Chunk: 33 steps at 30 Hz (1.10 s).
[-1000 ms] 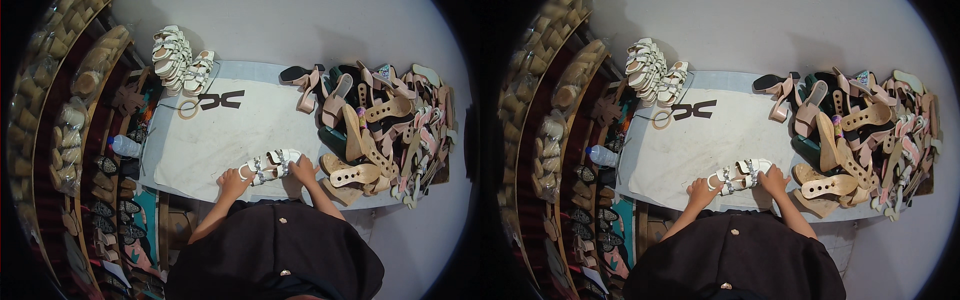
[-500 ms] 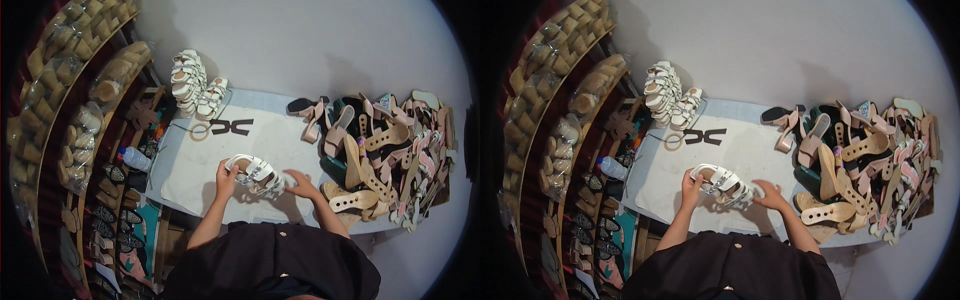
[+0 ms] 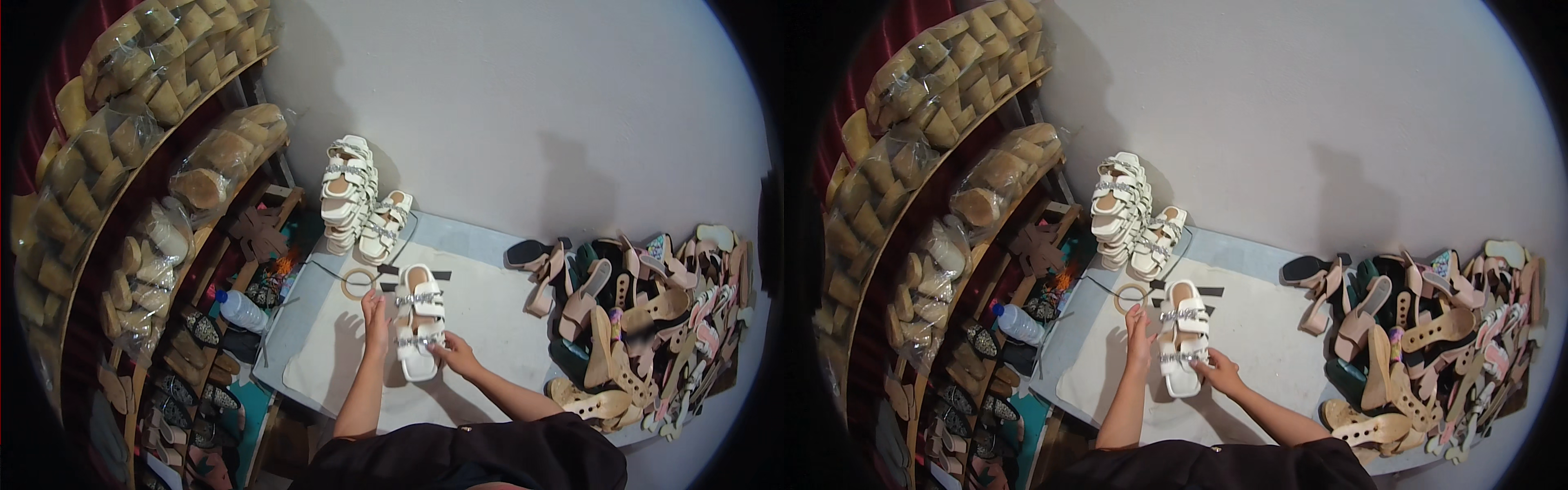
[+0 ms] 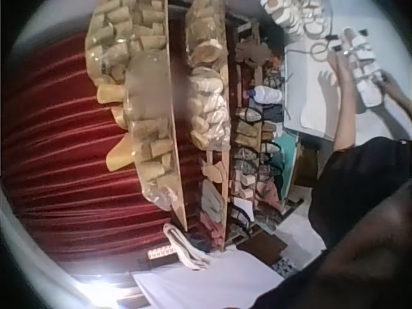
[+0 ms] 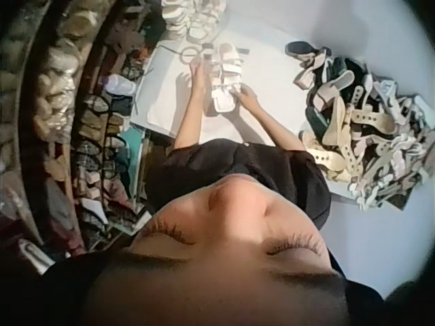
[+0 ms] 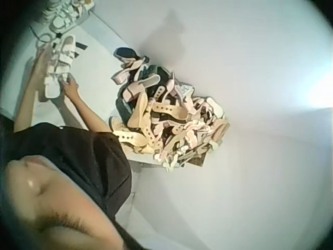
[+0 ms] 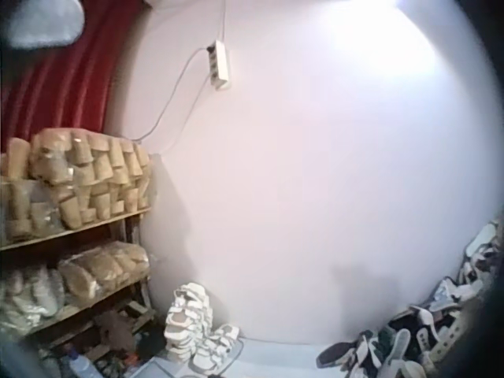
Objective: Pairing and stacking manufactured sandals on a workbench.
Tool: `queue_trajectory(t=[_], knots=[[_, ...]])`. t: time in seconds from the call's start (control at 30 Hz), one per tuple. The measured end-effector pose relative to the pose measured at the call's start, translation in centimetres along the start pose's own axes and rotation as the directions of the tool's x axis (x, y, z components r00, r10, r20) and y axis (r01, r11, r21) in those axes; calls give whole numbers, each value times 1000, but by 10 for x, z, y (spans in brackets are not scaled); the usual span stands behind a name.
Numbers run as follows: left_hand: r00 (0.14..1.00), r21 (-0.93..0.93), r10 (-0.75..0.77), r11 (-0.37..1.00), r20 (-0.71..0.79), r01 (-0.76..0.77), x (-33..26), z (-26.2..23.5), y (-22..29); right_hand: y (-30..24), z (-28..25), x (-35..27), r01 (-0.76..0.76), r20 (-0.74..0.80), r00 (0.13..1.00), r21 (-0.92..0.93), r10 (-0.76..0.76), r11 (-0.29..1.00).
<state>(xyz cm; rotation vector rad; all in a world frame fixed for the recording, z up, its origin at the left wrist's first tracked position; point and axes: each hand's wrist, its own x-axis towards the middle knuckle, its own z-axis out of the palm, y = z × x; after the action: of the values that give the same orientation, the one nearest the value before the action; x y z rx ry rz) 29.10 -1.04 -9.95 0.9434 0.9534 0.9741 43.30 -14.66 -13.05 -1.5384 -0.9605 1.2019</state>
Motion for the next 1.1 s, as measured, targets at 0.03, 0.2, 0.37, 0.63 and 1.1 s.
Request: queue_trajectory(t=[0.03, 0.2, 0.37, 0.63, 1.1], knots=[[999, 85, 41, 996, -25, -39, 12, -2, -4, -4, -2, 24, -67, -24, 997, 60, 68, 996], [927, 318, 368, 889, -68, -330, 70, -10, -16, -55, 6, 154, 64, -153, 988, 197, -34, 978], [812, 579, 582, 677, -42, -455, 114, -25, -12, -84, 10, 262, 138, -363, 930, 226, -48, 964], [809, 746, 561, 461, 174, -481, 156, -16, -25, -58, 36, 300, 74, -349, 929, -149, -122, 986], [855, 852, 477, 343, 205, -395, 168, -7, -36, -31, 26, 318, 57, -242, 964, -225, -112, 973]])
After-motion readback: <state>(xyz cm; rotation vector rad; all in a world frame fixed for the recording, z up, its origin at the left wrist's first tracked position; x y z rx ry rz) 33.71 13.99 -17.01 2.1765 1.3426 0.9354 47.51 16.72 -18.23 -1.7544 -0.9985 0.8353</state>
